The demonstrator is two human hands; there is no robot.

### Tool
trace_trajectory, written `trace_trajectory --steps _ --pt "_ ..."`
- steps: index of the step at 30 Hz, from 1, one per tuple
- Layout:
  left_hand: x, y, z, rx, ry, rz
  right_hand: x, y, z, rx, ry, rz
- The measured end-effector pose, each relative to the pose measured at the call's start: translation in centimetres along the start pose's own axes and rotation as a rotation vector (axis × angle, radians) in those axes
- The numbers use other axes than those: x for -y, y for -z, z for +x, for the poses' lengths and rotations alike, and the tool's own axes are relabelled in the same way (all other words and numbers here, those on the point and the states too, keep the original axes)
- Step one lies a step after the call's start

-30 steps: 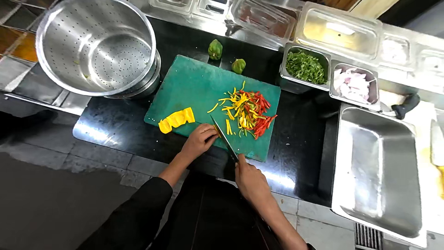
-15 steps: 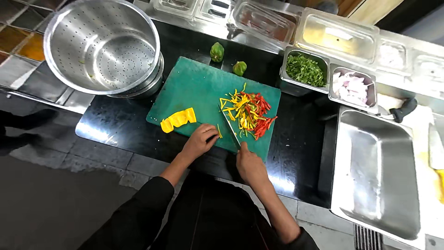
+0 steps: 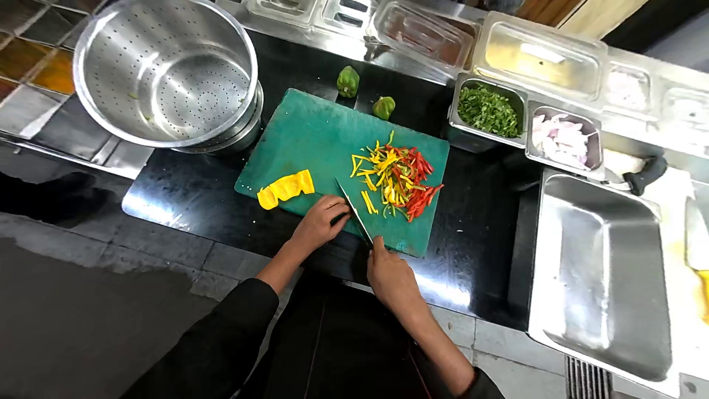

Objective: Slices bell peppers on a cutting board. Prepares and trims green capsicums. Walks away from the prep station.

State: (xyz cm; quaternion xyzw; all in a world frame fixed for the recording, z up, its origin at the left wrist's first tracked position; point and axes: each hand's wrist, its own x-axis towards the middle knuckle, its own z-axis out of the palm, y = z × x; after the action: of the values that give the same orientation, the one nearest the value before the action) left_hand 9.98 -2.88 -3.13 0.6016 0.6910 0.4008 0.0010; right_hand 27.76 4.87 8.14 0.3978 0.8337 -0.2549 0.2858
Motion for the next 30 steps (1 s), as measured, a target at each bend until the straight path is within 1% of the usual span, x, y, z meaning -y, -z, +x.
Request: trace_trajectory --steps 3,5,7,9,10,11,13,16,18,20,23,25,26,30 --pt "0.0 -0.1 0.0 -0.005 -0.007 0.006 0.8 0.0 1.6 -0.047 0.022 0.037" --pt "0.0 -0.1 -0.1 0.002 -0.001 0.0 0.9 0.0 1.7 -0.062 0.034 0.03" --pt "0.1 0.0 -0.1 0.002 -0.002 0.0 0.0 -0.2 1.2 -0.034 0.048 0.017" --pt "0.1 0.0 0.0 -0.002 -0.003 0.002 -1.9 0.2 0.9 0.032 0.06 0.037" --pt "0.2 -0.1 0.0 -0.001 -0.003 0.004 -2.9 0.6 0.9 0.038 0.06 0.056" --pt "0.2 -0.1 0.0 -0.002 -0.002 0.002 -3.6 1.1 1.1 0.013 0.057 0.068" --pt "0.0 -0.1 0.0 -0.006 0.029 -0.016 -4.4 2.4 1.6 -0.09 0.05 0.098" --pt "-1.0 0.5 0.6 -0.102 0.095 -0.042 -3.8 4.3 1.2 -0.271 0.051 0.09" --pt "-2.1 1.5 2.0 -0.121 0.016 -0.01 -3.3 4.9 0.8 -0.397 0.071 0.079" --pt "-3.3 1.8 3.6 -0.062 -0.119 0.033 -2.9 5.0 0.8 -0.495 0.078 0.053" --pt "-4.0 1.2 5.9 0.123 -0.262 0.091 -2.5 5.0 0.9 -0.598 0.121 0.033" --pt "-3.5 0.7 6.9 0.197 -0.3 0.117 -2.9 4.9 0.8 -0.651 0.137 0.02" --pt "-3.1 0.6 7.4 0.221 -0.302 0.124 -3.3 5.0 0.6 -0.648 0.129 0.018" --pt "-1.1 1.3 10.0 0.359 -0.26 0.091 -5.3 5.1 -1.2 -0.642 0.076 0.027"
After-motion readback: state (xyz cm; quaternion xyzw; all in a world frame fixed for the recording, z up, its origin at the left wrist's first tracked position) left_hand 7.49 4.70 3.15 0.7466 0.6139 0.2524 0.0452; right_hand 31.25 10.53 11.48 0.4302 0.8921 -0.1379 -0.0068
